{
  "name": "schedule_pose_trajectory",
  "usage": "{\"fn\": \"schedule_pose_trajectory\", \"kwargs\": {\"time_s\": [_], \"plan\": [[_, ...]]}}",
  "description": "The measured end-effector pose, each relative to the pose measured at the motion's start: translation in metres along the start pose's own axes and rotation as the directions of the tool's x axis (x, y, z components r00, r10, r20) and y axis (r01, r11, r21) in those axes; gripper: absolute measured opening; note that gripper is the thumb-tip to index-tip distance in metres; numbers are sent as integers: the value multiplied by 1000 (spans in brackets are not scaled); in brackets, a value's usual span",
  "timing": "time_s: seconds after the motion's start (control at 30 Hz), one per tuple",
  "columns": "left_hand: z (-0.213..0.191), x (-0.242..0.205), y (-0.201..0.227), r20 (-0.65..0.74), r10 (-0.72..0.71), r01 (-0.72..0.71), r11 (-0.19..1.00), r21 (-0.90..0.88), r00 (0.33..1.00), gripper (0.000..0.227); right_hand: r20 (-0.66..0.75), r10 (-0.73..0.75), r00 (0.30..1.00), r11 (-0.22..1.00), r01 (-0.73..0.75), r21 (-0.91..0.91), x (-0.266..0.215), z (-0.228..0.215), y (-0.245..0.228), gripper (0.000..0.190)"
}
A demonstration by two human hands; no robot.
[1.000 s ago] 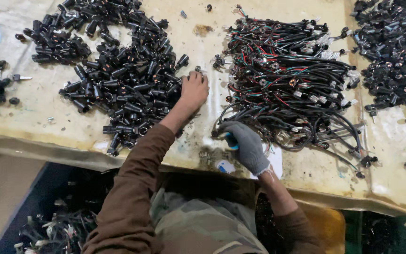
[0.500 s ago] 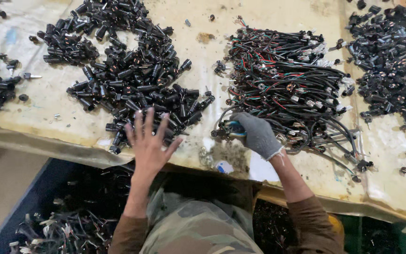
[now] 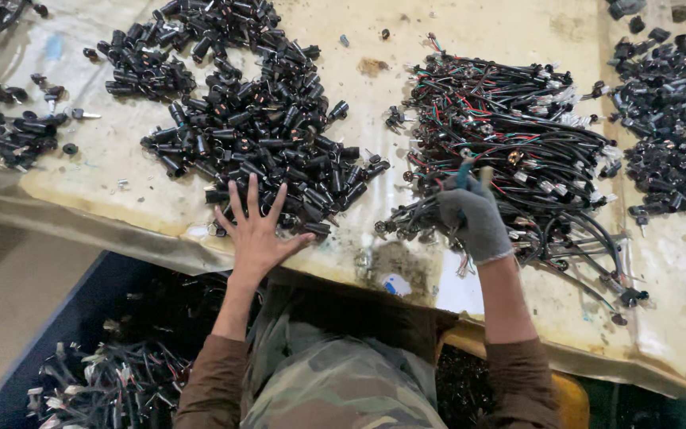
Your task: The person repeatedly picks up black cylindrical connectors and wires from a table, uses pliers to crimp or secure the connector onto the wire, and places the finished assembly into a bin below. The process is repeated continuously with multiple units.
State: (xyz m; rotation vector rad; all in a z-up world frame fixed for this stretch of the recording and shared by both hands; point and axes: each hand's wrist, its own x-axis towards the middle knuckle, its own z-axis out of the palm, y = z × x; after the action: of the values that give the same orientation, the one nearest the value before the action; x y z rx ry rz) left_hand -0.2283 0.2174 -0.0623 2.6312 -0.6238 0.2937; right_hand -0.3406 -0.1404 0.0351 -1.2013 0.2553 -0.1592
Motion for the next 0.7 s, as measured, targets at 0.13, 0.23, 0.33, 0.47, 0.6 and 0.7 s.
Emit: {"fn": "schedule_pose_trajectory", "kwargs": {"time_s": [0.13,0.23,0.33,0.47,0.6,0.7], "plan": [[-6,4,16,-140,54,-57,998,-22,989,100,24,-156,988,985,157,-77,-39,23,34,23],[12,16,57,-377,162,-203,977,-69,912,65,-26,-143,989,886,116,-449,-56,50,75,28],[43,52,97,-373,234,-319,930,-185,898,48,-87,-134,987,721,37,-692,-61,61,89,31],[85,120,125,-89,260,-263,964,-31,962,42,9,-315,949,479,167,-862,-74,61,79,40],[89,137,122,50,309,-311,949,49,950,35,52,-409,911,375,220,-901,-96,58,54,38],[65,129,115,-132,313,-329,936,-126,941,33,122,-435,892,329,283,-901,-106,58,39,31]]}}
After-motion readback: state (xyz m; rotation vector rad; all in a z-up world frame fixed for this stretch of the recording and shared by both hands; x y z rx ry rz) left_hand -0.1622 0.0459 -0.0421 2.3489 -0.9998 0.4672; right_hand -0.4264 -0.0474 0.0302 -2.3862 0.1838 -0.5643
